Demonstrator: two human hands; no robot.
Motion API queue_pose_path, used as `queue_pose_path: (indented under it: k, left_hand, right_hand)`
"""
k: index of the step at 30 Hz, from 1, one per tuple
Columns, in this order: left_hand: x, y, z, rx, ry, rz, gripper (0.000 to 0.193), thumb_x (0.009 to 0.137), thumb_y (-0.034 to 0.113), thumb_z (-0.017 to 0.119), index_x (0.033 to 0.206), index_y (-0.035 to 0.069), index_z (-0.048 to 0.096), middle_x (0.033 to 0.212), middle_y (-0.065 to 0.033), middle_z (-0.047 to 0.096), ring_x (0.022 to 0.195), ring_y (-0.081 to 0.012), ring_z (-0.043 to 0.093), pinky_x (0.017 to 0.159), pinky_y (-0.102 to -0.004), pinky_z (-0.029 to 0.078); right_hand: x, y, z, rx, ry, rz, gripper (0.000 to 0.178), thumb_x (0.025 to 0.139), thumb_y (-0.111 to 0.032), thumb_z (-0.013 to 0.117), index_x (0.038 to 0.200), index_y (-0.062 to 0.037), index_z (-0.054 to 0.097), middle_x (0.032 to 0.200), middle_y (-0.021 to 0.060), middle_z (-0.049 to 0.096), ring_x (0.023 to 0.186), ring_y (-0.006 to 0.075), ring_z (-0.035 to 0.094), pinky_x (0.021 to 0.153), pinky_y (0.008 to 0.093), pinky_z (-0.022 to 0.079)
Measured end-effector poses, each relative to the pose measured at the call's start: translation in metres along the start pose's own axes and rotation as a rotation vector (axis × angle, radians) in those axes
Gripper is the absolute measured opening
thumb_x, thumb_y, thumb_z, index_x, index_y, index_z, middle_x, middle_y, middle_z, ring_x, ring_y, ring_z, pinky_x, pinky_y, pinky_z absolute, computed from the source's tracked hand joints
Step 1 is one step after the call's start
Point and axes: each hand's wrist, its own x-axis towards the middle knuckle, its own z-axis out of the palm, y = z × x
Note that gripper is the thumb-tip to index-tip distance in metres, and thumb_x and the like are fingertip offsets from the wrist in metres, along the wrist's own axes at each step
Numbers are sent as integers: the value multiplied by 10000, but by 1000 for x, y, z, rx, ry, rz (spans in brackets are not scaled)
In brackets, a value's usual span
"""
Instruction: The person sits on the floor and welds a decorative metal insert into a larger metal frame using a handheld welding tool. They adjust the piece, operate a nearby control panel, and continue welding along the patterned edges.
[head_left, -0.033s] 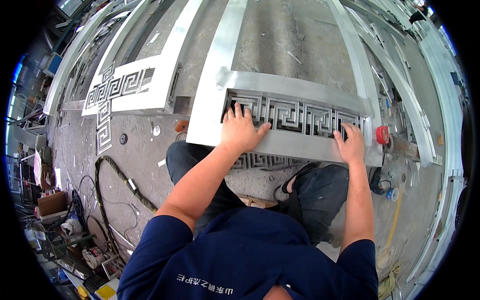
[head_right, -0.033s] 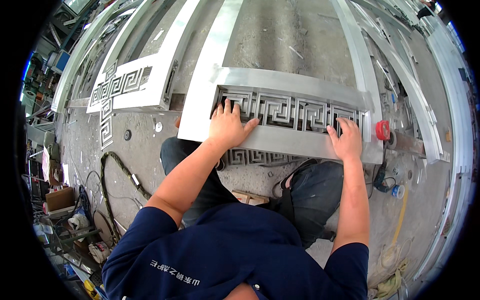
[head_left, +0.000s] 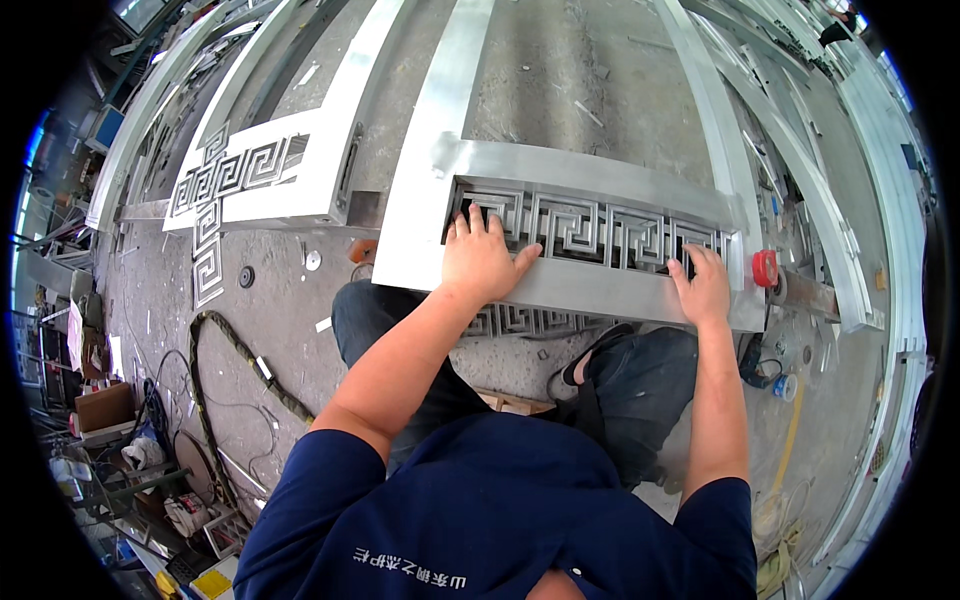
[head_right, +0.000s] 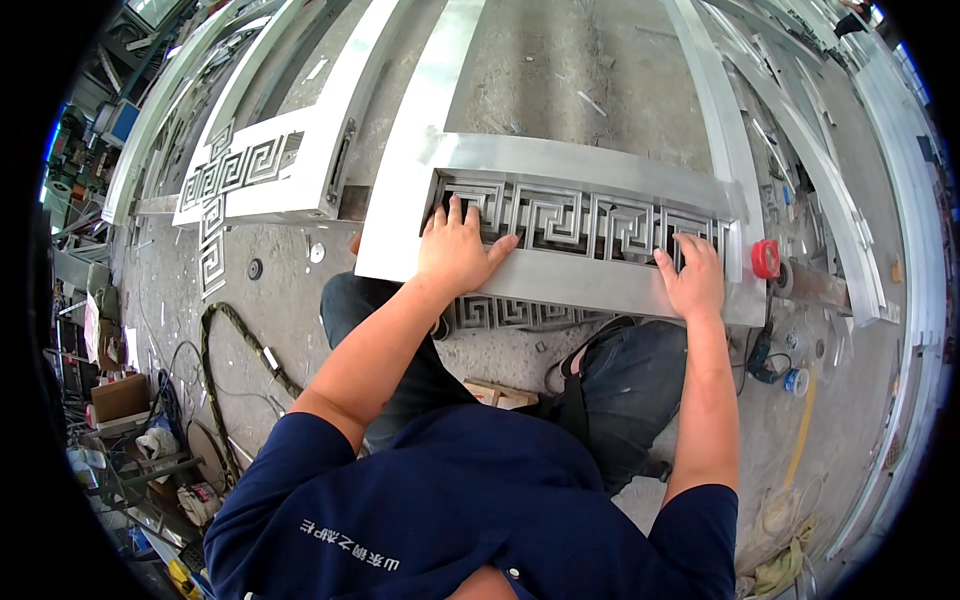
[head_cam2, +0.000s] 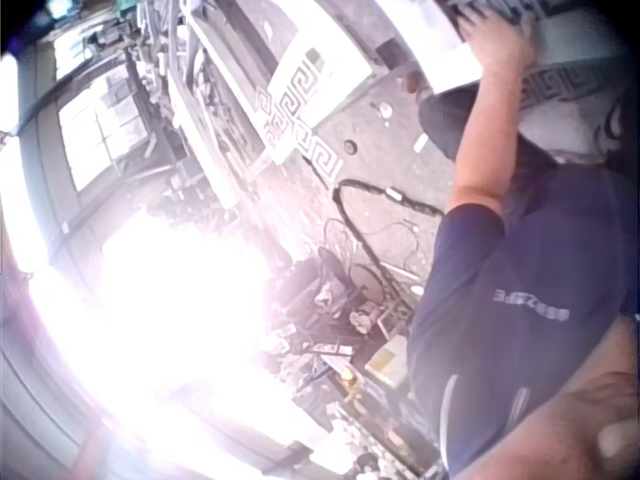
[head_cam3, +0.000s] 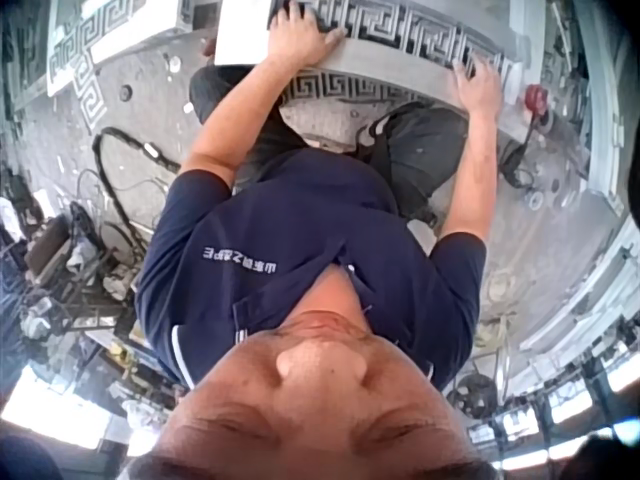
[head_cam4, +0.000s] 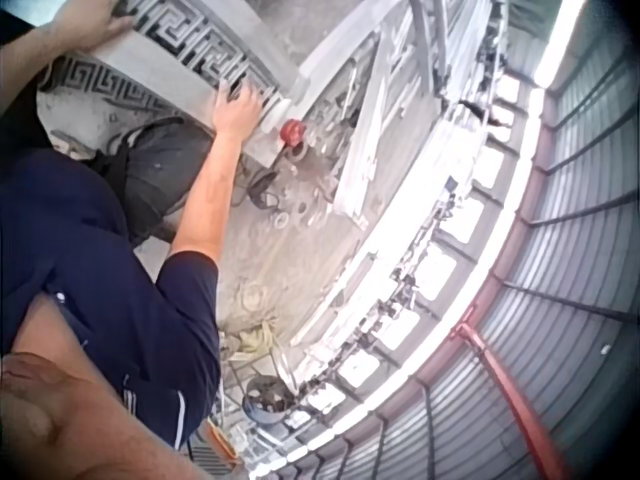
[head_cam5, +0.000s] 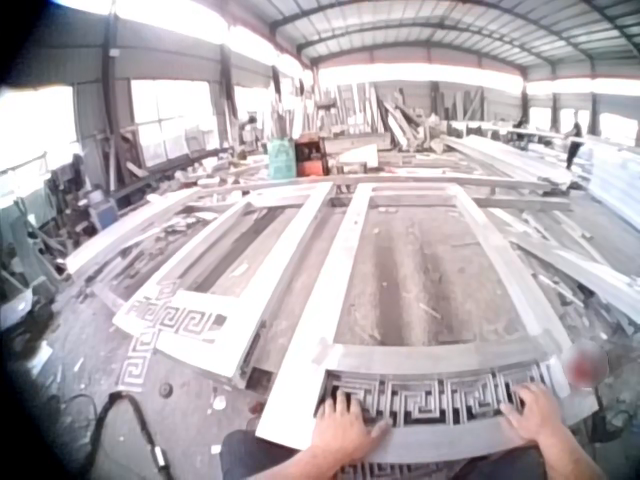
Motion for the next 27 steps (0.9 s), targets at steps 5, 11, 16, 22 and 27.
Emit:
queue_pose_path:
  k: [5,11,16,22,27]
  left_hand:
    - [-1,0,1,-5,9,3,973,974,732,474,1507,-83,466,1624,-326,351,1509,-482,347,1252,-487,282]
    - [0,3,-3,-28,-5,8,975,977,728,466,1521,-82,457,1636,-325,330,1512,-474,344,1254,-482,276]
    - [-3,-1,1,-14,50,-9,954,972,734,468,1509,-55,481,1622,-291,385,1524,-436,334,1267,-464,255]
    - [-4,2,-4,-23,9,1,946,980,729,454,1513,-52,487,1629,-286,381,1506,-400,356,1254,-451,254]
    - [-5,2,-4,-15,-2,-6,941,986,729,443,1527,-41,475,1643,-279,361,1506,-396,359,1248,-452,262]
  right_hand:
    - [-3,5,4,6,88,1,518,955,-459,706,1208,-8,698,1251,183,693,1202,382,619,1034,468,491]
    - [-16,9,3,29,236,0,463,954,-385,729,1216,-7,678,1249,189,688,1192,392,622,1030,472,489]
    - [-69,-18,-6,218,271,49,456,968,-309,715,1284,12,641,1351,198,635,1298,395,564,1111,474,433]
    - [-164,-46,-20,232,286,190,420,952,-268,728,1253,15,655,1349,188,641,1303,404,557,1129,486,416]
    - [-179,-57,-12,140,288,251,388,903,-227,757,1201,10,680,1294,164,670,1271,392,571,1113,498,422]
